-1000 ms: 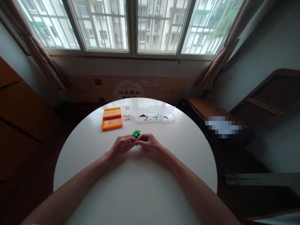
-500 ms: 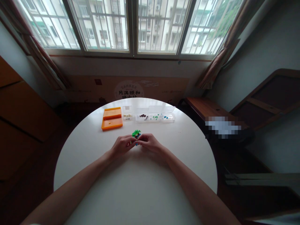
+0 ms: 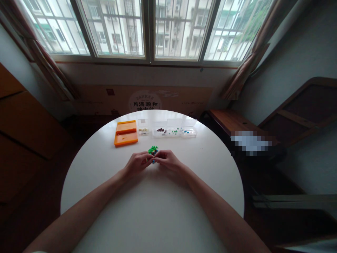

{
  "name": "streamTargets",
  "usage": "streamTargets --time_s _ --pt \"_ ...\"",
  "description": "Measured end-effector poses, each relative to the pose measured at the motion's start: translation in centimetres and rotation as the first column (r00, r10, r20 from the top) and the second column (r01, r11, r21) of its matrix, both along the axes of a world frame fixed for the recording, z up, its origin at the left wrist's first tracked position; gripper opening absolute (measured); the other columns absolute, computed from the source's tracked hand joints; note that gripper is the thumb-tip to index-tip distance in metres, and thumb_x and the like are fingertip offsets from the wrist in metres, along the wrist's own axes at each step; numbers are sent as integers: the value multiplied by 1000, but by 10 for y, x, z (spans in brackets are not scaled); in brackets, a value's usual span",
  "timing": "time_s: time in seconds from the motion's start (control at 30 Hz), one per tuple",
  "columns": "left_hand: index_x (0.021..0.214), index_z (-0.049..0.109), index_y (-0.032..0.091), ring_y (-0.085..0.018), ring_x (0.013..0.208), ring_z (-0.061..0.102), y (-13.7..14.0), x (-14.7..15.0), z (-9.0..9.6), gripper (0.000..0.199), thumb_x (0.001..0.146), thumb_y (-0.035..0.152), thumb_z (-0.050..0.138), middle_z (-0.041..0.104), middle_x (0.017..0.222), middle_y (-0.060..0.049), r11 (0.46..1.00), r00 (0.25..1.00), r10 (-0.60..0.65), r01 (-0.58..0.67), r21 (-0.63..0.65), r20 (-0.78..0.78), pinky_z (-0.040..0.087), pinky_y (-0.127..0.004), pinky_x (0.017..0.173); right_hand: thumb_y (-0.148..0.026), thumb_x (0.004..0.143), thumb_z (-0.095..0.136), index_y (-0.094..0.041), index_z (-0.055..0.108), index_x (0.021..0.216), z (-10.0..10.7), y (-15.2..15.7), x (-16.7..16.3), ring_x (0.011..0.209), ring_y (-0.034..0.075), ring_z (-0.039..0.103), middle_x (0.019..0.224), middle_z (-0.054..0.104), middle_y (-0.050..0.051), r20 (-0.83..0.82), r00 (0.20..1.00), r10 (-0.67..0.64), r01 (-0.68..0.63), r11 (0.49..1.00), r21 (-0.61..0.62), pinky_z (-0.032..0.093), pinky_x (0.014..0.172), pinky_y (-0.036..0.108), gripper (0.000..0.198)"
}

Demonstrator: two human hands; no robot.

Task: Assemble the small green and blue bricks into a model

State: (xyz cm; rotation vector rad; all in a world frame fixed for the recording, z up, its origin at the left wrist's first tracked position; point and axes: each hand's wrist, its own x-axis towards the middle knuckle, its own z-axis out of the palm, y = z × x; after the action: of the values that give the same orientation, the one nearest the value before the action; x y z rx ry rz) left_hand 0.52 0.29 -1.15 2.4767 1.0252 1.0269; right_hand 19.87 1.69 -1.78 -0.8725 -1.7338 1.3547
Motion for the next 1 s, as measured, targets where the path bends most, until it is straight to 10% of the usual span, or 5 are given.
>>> streamTargets --time_s 1.0 --pt "87 66 16 -8 57 53 -3 1 3 20 89 28 49 62 73 -3 998 998 70 -70 6 -3 41 -16 53 -40 72 67 -11 67 80 -2 1 1 58 11 53 67 64 3 -47 999 21 -22 1000 -22 39 54 22 30"
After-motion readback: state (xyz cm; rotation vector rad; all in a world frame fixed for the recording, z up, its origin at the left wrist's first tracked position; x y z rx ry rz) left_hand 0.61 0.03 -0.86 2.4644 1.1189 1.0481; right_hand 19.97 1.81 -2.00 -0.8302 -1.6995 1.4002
